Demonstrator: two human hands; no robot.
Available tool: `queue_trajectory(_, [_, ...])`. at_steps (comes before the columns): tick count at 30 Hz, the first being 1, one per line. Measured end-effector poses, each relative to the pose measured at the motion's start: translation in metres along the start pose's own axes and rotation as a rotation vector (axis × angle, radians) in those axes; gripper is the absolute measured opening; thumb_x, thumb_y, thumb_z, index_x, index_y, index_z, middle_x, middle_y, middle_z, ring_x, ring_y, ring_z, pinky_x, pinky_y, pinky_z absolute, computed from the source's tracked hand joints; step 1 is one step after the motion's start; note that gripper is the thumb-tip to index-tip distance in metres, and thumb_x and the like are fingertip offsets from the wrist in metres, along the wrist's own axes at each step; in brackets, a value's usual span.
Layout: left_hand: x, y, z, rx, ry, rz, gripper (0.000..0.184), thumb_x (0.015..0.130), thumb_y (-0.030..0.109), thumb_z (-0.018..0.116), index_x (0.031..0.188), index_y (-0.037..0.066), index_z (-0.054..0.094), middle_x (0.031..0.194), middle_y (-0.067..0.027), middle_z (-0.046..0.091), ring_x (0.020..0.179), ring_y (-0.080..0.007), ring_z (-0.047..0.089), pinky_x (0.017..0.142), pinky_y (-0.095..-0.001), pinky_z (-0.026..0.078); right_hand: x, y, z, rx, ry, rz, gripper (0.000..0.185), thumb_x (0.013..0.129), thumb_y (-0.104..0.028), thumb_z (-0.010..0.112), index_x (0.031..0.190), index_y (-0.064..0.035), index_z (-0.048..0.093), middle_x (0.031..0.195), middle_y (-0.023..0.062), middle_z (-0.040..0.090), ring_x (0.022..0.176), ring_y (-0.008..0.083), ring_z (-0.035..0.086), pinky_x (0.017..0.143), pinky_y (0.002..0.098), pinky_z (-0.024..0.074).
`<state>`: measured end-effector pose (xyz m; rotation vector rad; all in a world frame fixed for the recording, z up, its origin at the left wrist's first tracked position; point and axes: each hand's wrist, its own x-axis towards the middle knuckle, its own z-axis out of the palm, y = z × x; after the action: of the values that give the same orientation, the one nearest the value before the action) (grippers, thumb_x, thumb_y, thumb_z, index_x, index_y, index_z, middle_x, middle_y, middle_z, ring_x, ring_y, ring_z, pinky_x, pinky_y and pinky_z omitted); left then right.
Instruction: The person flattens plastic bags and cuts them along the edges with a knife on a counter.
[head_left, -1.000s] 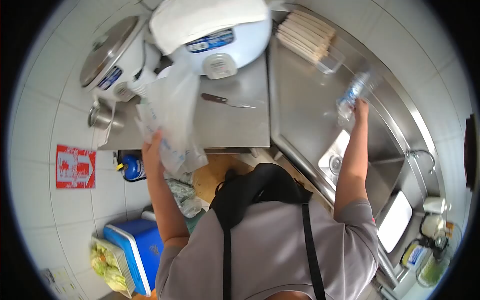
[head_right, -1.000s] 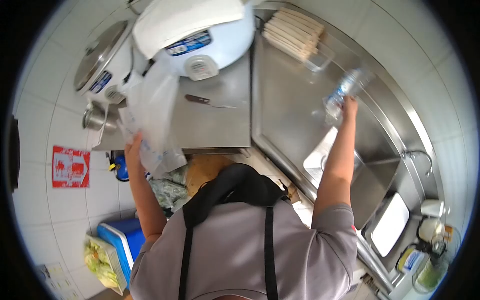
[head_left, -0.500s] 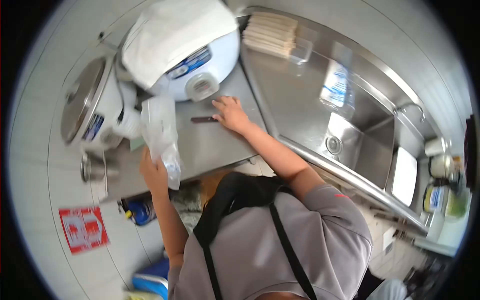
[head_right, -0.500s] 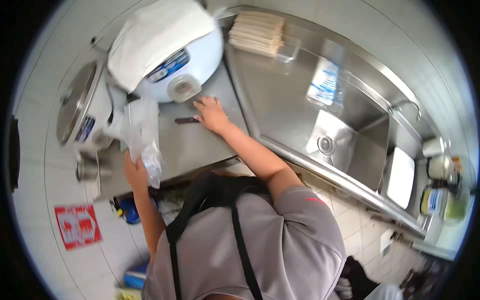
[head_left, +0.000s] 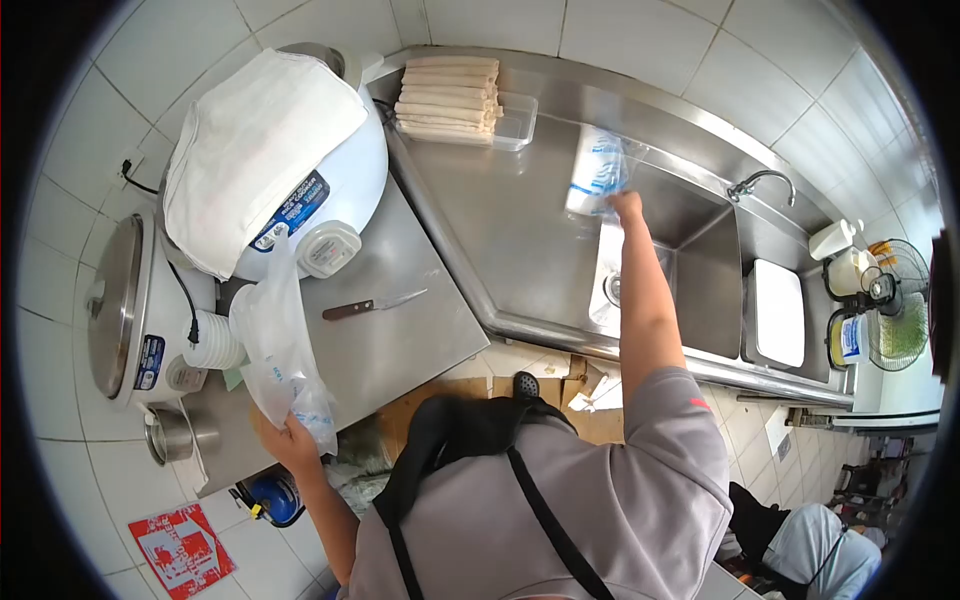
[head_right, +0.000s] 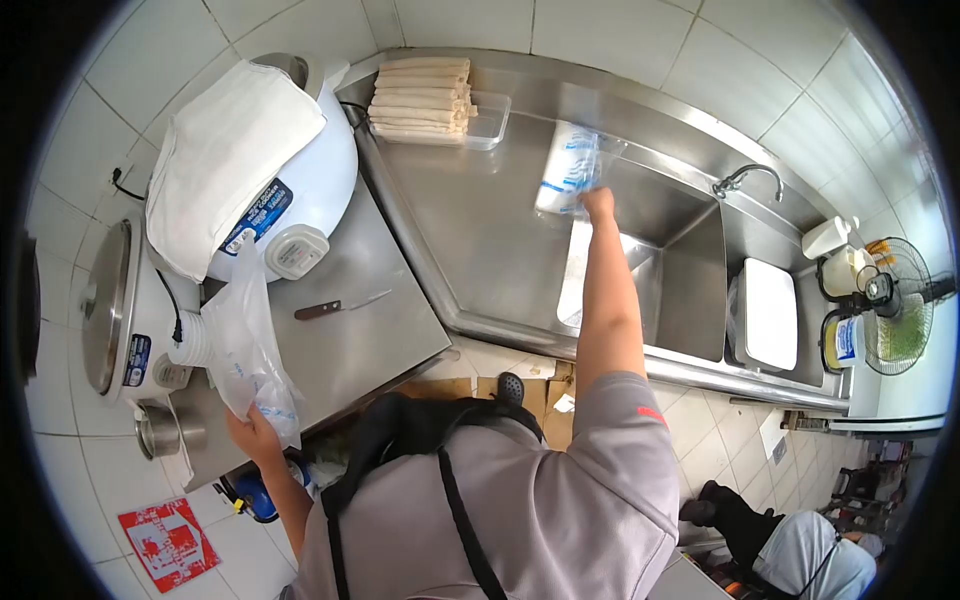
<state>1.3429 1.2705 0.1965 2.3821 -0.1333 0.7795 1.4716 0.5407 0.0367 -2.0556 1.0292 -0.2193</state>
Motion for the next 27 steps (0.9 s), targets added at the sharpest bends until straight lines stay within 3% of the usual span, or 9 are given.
queue_trajectory(3, [-0.003,0.023,0.003,0.002,0.12,-0.019,0.029,0.086,0.002,0.051,0.113,-0.007,0.055,0.104,-0.0222,0.061,0.095,-0.0353,0.059,0.081,-0.0385,0.046,-0.015,-0.055,-0.004,0.279,0.317,-0.218,0.029,0.07,-0.015,0.065,0.088,0.0068,0.068,0.073,0.0149,0.068,0.071,0.0235,0.064,0.07,0.0352,0.048])
queue_trajectory(7, [-0.007,0.051,-0.016,0.054,0.142,-0.077,0.025,0.087,0.003,0.052,0.108,-0.007,0.057,0.1,-0.0205,0.063,0.092,-0.0324,0.062,0.078,-0.0363,0.047,-0.011,-0.111,-0.01,0.776,0.292,-0.367,0.022,0.076,-0.008,0.06,0.093,0.0041,0.067,0.075,0.0053,0.064,0.067,0.0117,0.054,0.062,0.0263,0.043])
queue_trajectory(10, [-0.013,0.064,-0.031,0.141,0.19,-0.134,0.022,0.087,0.003,0.053,0.106,-0.007,0.058,0.099,-0.0196,0.064,0.092,-0.0306,0.062,0.079,-0.0355,0.047,-0.026,-0.133,-0.007,0.982,0.162,-0.474,0.021,0.078,-0.005,0.057,0.095,0.0041,0.066,0.079,0.0031,0.063,0.068,0.0109,0.054,0.062,0.024,0.0421])
queue_trajectory(17, [-0.029,0.064,-0.038,0.115,0.276,-0.144,0.021,0.088,0.006,0.054,0.104,-0.006,0.058,0.097,-0.019,0.064,0.088,-0.0308,0.061,0.079,-0.0359,0.046,-0.009,-0.122,0.073,1.461,0.517,-0.141,0.021,0.082,-0.006,0.051,0.095,0.0056,0.062,0.084,0.007,0.062,0.076,0.0164,0.057,0.069,0.03,0.0469])
queue_trajectory(18, [-0.034,0.056,-0.037,0.196,0.304,-0.149,0.021,0.088,0.007,0.054,0.104,-0.006,0.058,0.098,-0.0194,0.064,0.088,-0.0316,0.061,0.079,-0.0365,0.046,-0.002,-0.107,0.09,1.381,0.607,-0.12,0.023,0.083,-0.012,0.052,0.096,0.0056,0.06,0.09,0.0114,0.063,0.077,0.0211,0.058,0.074,0.034,0.0473])
queue_trajectory(20, [-0.05,0.031,-0.046,0.398,0.354,-0.179,0.023,0.089,0.009,0.055,0.105,-0.006,0.058,0.098,-0.0201,0.063,0.089,-0.0333,0.06,0.079,-0.0378,0.046,-0.002,-0.068,0.105,0.542,0.575,-0.299,0.026,0.081,-0.019,0.06,0.098,0.0014,0.062,0.089,0.0113,0.063,0.083,0.0238,0.059,0.071,0.0366,0.0463])
queue_trajectory(22, [-0.044,0.046,-0.05,0.287,0.35,-0.179,0.028,0.089,0.014,0.056,0.108,-0.006,0.057,0.101,-0.0225,0.062,0.095,-0.0353,0.06,0.081,-0.0386,0.045,-0.028,-0.093,0.102,-0.231,0.581,0.073,0.036,0.081,-0.025,0.061,0.105,0.0019,0.057,0.098,0.0199,0.058,0.094,0.0322,0.055,0.081,0.0436,0.0446])
queue_trajectory(24, [-0.04,0.058,-0.049,0.173,0.4,-0.247,0.033,0.086,0.005,0.053,0.116,-0.008,0.05,0.106,-0.0209,0.06,0.097,-0.0326,0.059,0.085,-0.0366,0.044,-0.071,-0.12,0.085,-0.238,0.957,-0.138,0.043,0.075,-0.025,0.068,0.107,0.0014,0.056,0.099,0.019,0.056,0.101,0.0334,0.051,0.085,0.0444,0.041])
queue_trajectory(27, [-0.035,0.043,-0.035,-0.069,0.413,-0.302,0.037,0.087,0.005,0.053,0.122,-0.007,0.046,0.11,-0.0171,0.059,0.102,-0.0256,0.056,0.089,-0.0328,0.043,-0.134,-0.17,0.103,0.101,0.721,-0.874,0.042,0.072,-0.018,0.068,0.108,0.0002,0.057,0.101,0.018,0.057,0.099,0.0326,0.052,0.088,0.0415,0.0381])
